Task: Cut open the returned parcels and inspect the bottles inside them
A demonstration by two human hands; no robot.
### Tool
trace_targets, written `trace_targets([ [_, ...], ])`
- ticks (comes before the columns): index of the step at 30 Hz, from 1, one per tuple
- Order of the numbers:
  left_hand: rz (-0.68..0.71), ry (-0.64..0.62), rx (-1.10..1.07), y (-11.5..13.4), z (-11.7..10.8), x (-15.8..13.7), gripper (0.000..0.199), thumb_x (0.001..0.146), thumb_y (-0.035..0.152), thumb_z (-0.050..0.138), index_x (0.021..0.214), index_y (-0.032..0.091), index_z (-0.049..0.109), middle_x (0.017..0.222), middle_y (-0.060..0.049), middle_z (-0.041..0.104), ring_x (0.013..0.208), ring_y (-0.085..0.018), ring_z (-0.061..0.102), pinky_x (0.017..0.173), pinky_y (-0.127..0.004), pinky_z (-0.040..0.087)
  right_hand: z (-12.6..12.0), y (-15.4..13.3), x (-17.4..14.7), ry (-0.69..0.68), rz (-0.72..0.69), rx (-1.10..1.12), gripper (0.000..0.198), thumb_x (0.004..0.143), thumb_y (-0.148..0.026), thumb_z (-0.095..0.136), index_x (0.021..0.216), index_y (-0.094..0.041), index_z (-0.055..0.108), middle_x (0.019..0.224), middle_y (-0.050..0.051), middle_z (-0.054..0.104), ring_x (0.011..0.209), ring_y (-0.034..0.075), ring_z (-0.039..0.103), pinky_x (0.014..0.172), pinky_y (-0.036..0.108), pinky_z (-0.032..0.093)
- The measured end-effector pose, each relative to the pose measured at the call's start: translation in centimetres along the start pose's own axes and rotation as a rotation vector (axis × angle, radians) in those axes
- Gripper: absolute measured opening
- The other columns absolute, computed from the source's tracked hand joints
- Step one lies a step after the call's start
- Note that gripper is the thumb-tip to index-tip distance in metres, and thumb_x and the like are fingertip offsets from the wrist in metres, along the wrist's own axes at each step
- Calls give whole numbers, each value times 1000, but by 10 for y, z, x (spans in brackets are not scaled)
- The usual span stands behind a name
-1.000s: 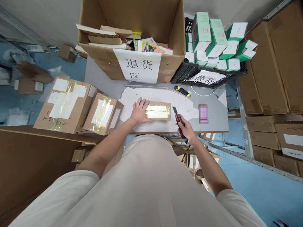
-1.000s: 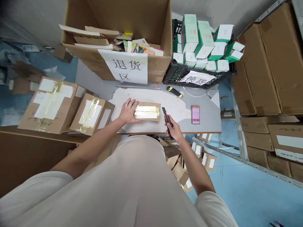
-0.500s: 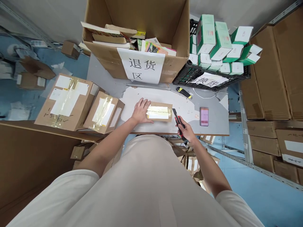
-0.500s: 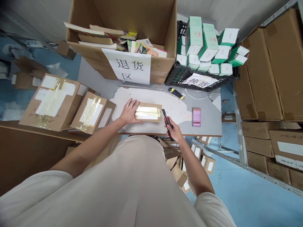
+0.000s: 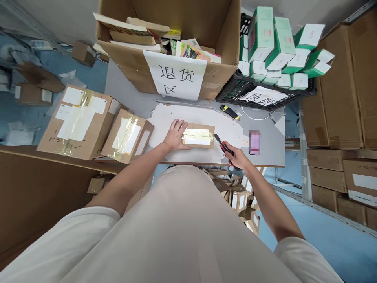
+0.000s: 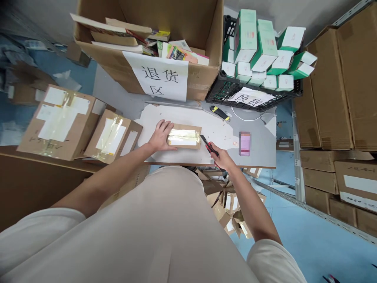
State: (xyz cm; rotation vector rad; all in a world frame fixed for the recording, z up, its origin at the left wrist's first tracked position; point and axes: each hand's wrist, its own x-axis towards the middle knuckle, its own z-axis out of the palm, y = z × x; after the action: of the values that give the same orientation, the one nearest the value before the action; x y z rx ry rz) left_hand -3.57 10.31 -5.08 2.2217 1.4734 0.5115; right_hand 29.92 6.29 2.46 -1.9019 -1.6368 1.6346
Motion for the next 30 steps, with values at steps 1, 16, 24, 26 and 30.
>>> trace_targets([
  [1, -3, 1, -2, 0, 0, 0, 114, 45, 61, 79, 140, 12, 37, 137, -20, 41, 133, -45, 28, 113, -61, 23, 1, -3, 0, 12, -2, -22, 63, 85, -27, 56, 146, -25, 41, 75, -1, 65, 40, 7, 51, 38, 21, 47],
  [16, -71, 19, -20, 3, 2, -1, 120, 43, 59, 83, 142, 12, 34, 138, -20, 36, 135, -46, 24, 112, -59, 26, 9, -8, -28, -83, 85, -85, 64, 88, -26, 55, 149, -27, 36, 74, 0, 63, 40, 7, 51, 34, 19, 41],
  [24, -77, 24, -36, 4, 1, -4, 118, 44, 59, 83, 142, 14, 34, 140, -20, 38, 137, -46, 22, 112, -60, 25, 25, 22, -49, 220, 51, 279, 85, 79, -43, 65, 152, -26, 27, 90, 4, 70, 48, 11, 56, 45, 28, 52],
  [26, -106, 44, -34, 9, 2, -5, 119, 43, 60, 83, 142, 14, 34, 140, -21, 38, 138, -46, 22, 111, -59, 27, 38, 25, -46, 326, 51, 411, 95, 73, -48, 69, 152, -26, 22, 94, 4, 69, 51, 12, 58, 49, 30, 54],
  [30, -307, 137, -15, 25, 8, -5, 125, 43, 66, 81, 143, 10, 30, 142, -26, 34, 139, -47, 18, 108, -59, 30, 77, 15, -15, 406, 26, 623, 66, 64, -53, 75, 118, -22, 54, 100, 5, 66, 65, 14, 63, 50, 27, 54],
])
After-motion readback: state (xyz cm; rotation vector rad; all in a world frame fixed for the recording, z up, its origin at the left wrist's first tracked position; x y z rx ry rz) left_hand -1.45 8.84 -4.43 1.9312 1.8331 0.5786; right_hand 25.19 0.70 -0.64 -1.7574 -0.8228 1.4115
